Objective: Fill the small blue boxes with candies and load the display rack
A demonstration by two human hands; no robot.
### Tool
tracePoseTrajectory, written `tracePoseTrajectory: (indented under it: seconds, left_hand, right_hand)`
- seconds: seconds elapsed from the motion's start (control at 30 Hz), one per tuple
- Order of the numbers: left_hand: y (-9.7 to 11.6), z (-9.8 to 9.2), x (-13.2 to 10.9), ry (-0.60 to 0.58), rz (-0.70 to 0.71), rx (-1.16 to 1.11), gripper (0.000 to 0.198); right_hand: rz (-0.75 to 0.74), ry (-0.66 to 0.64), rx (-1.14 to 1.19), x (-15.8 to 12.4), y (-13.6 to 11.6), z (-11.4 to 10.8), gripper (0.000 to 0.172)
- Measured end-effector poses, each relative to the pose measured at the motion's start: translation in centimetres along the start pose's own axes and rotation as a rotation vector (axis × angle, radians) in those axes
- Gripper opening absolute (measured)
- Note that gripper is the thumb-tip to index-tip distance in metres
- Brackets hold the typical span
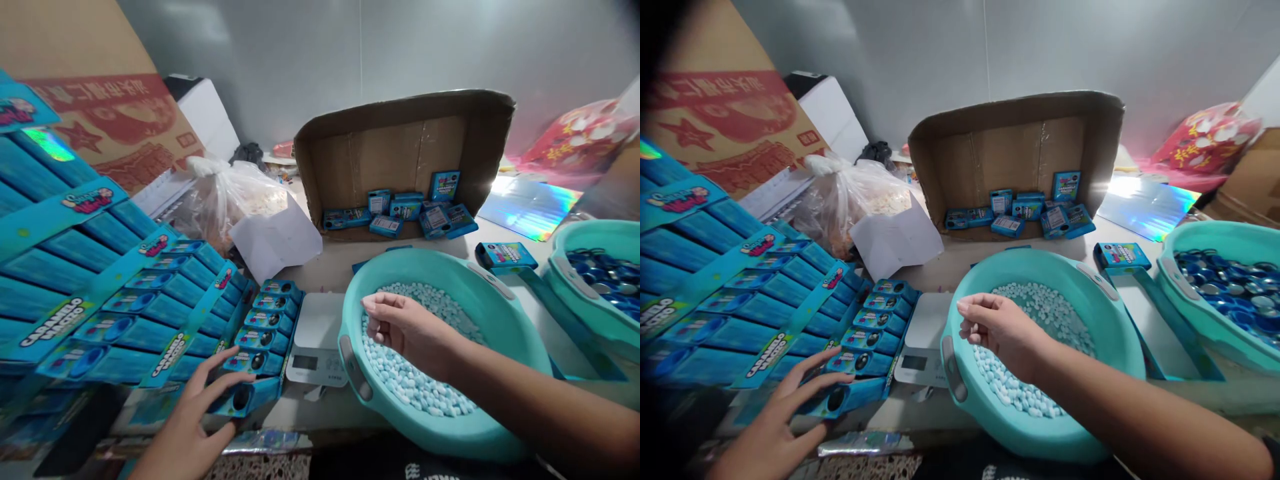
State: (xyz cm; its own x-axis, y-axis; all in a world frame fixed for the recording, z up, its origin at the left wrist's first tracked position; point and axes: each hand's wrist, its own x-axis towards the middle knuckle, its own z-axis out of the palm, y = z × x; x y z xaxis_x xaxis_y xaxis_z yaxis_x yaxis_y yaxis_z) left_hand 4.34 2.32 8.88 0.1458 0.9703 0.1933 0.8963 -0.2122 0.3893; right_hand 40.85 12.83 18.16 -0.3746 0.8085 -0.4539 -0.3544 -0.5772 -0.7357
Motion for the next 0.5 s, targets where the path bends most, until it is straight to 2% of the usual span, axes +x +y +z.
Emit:
tracePoseTrajectory:
  seconds: [0.07, 0.17, 0.27, 0.37, 0.43, 0.5]
  left_hand:
    - [1.3, 0.9, 0.2, 0.115, -0.019, 0.066, 0.028]
    - [4.1, 2.5, 0.4, 0.395, -0.06, 0.16, 0.039]
    - [6.1, 4.3, 0.6, 0.661, 0.038, 0.202, 0.026]
    - [6.2, 6.0, -0.1, 0.837, 0.199, 0.296, 0.035]
    - [5.6, 6.7, -1.1, 0.924, 0.228, 0.337, 0.04]
    - [5.0, 7.0, -2.2, 0.949, 0.226, 0.356, 0.042]
  right_hand:
    - [0.006, -0.008, -0.011, 0.0, 0.0, -0.1, 0.037]
    - [-0.002, -0.024, -0.043, 0.1, -0.1, -0.3, 0.036]
    - [0.004, -0.033, -0.091, 0.0, 0.0, -0.5, 0.035]
    - [0.014, -0.022, -0.108, -0.2, 0.2, -0.6, 0.038]
    - [0.013, -0.014, -0.114, -0.3, 0.4, -0.7, 0.041]
    - [0.021, -0.016, -0.134, -0.2, 0.7, -0.9, 0.043]
